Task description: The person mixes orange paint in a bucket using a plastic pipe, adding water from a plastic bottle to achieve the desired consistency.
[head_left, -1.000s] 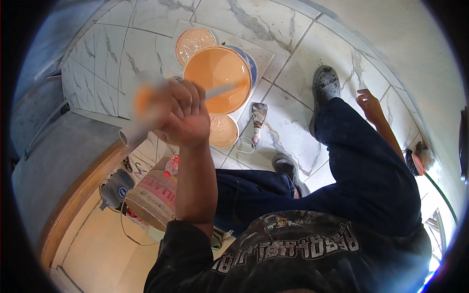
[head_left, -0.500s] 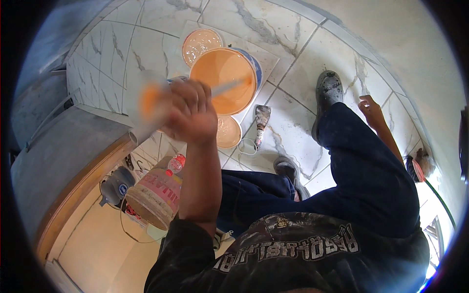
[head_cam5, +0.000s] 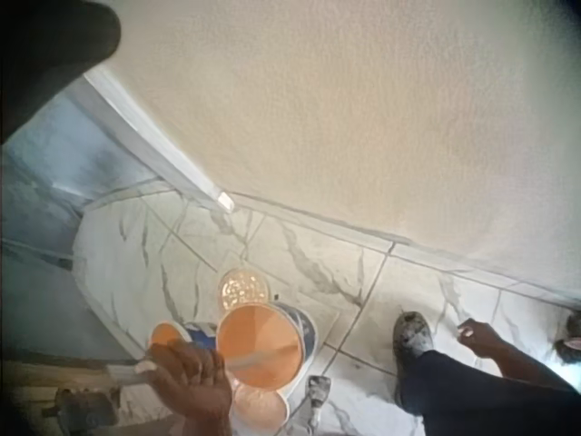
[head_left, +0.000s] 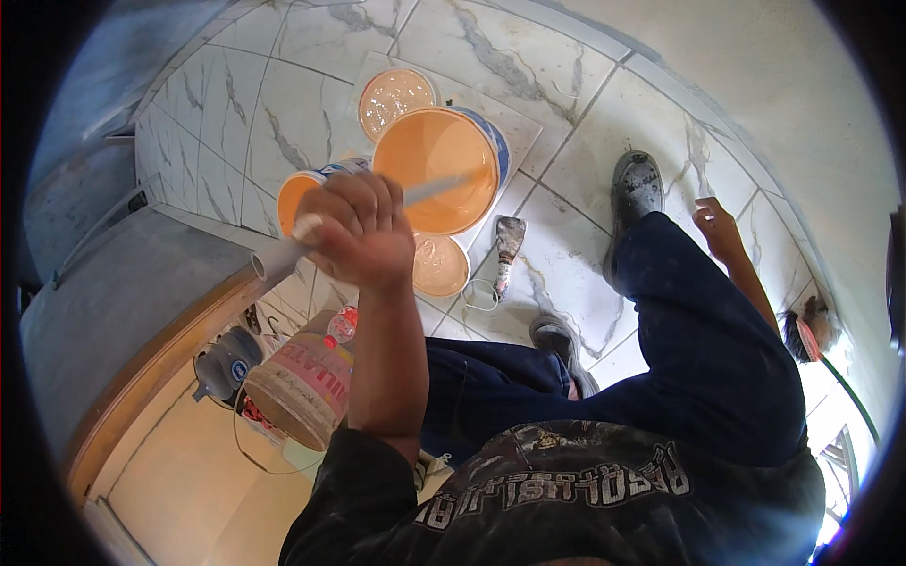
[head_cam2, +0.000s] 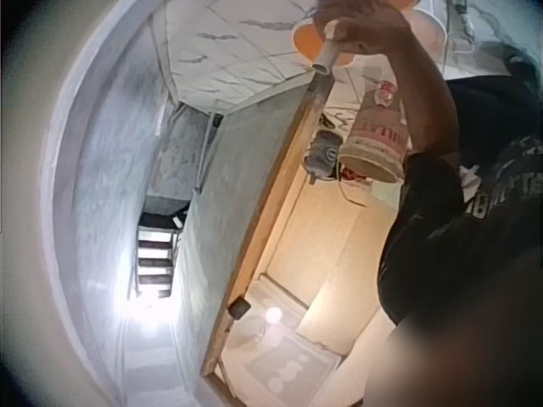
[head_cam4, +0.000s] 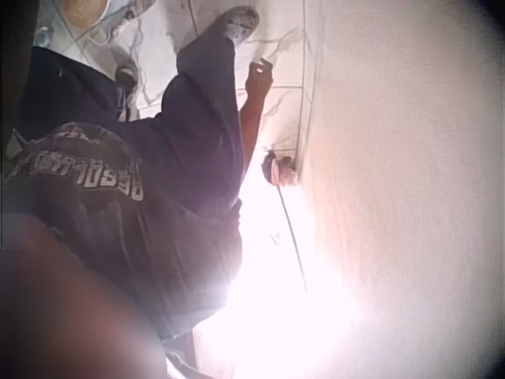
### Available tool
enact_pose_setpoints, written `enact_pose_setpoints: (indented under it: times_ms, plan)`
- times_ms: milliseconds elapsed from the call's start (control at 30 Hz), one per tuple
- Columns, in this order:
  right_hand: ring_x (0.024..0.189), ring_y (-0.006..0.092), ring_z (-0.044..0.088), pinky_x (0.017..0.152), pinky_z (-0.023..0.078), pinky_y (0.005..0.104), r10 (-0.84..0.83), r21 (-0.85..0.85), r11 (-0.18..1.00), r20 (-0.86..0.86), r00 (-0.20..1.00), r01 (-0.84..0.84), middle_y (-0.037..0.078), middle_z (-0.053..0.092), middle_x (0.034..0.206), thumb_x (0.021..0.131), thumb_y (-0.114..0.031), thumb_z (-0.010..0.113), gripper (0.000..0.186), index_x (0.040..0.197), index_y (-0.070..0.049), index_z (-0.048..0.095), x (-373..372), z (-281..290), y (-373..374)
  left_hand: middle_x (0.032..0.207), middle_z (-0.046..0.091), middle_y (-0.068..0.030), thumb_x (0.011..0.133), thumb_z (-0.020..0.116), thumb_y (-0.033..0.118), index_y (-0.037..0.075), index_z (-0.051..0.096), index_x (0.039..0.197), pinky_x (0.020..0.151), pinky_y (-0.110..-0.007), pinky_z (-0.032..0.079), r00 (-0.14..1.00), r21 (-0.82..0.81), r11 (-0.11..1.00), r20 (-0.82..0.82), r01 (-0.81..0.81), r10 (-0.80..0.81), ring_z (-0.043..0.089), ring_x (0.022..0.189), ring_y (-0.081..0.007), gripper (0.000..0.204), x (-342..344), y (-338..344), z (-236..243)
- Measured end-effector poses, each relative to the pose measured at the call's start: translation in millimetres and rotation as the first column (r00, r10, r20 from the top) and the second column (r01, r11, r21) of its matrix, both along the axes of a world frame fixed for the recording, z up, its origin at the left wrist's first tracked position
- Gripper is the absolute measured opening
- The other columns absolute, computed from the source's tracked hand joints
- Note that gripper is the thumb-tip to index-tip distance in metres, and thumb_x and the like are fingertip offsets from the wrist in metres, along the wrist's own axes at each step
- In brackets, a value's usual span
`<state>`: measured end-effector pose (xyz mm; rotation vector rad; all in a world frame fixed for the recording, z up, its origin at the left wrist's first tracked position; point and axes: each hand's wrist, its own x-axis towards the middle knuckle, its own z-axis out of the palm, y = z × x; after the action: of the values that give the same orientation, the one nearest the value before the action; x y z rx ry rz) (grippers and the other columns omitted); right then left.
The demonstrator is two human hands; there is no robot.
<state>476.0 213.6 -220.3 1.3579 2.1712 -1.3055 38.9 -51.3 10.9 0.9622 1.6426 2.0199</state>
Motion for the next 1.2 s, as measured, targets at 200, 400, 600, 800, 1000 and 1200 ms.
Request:
enact_pose_setpoints:
  times_ms: [200,400,600,800,1000,1200]
  plan:
    - [0.090,0.0287,0.069,0.080,0.054,0.0383,-0.005,-0.009,1.000,-0.011,1.000,0.005,0.018,0.068,0.104,0.089,-0.028,0.064,0.041,0.123,-0.005,0.057,-6.2,-0.6,-7.0,0.059,0.028,0.0035,0.097,0.049,0.054,0.018,0.029,0.065,0.048,-0.025,0.028,0.908,0.006,0.938,-0.246,-0.347,0.338,0.028,0.049,-0.0087,0.052,-42.2,11.5,0.2]
    - [0.090,0.0289,0.069,0.080,0.054,0.0385,0.003,-0.012,1.000,-0.035,0.999,-0.003,0.017,0.069,0.101,0.090,-0.027,0.063,0.039,0.122,-0.006,0.057,-3.3,4.1,-6.0,0.059,0.030,0.0023,0.098,0.049,0.051,0.016,0.031,0.067,0.048,-0.026,0.029,0.985,-0.147,0.974,-0.036,-0.172,0.168,0.030,0.049,-0.0088,0.049,-8.9,-30.3,6.5]
    - [0.090,0.0295,0.070,0.079,0.054,0.0385,0.010,0.028,1.000,-0.053,0.999,-0.008,0.018,0.069,0.100,0.090,-0.028,0.063,0.040,0.122,-0.005,0.057,3.9,-3.5,-1.2,0.059,0.032,0.0019,0.099,0.044,0.054,0.016,0.034,0.072,0.043,-0.025,0.029,0.990,0.124,0.985,-0.062,-0.120,0.129,0.031,0.048,-0.0097,0.048,-13.6,30.9,-9.5]
    - [0.091,0.0300,0.069,0.078,0.054,0.0379,0.059,0.035,0.998,-0.070,0.996,-0.056,0.018,0.067,0.104,0.091,-0.026,0.060,0.038,0.121,-0.003,0.057,-1.2,0.5,-0.7,0.060,0.041,-0.0013,0.098,0.050,0.049,0.013,0.038,0.072,0.045,-0.026,0.031,0.792,-0.065,0.895,-0.497,-0.441,0.354,0.038,0.051,-0.0114,0.046,-43.7,-18.9,-11.3]
    - [0.090,0.0306,0.069,0.079,0.053,0.0389,0.068,0.051,0.997,-0.036,0.997,-0.066,0.018,0.069,0.102,0.089,-0.027,0.061,0.038,0.119,-0.004,0.058,-15.2,4.3,-11.2,0.059,0.040,-0.0035,0.095,0.054,0.048,0.012,0.038,0.072,0.046,-0.027,0.030,0.994,0.027,0.995,-0.044,-0.095,0.097,0.036,0.050,-0.0131,0.046,1.2,-30.6,-6.3]
    - [0.090,0.0303,0.071,0.078,0.054,0.0377,0.026,0.024,0.999,-0.057,0.998,-0.025,0.017,0.070,0.099,0.089,-0.025,0.063,0.037,0.119,-0.005,0.058,0.5,-7.3,-9.0,0.060,0.037,-0.0003,0.096,0.052,0.050,0.014,0.036,0.072,0.046,-0.029,0.030,0.966,0.141,0.969,-0.135,-0.202,0.221,0.032,0.048,-0.0118,0.046,-31.3,28.8,-4.7]
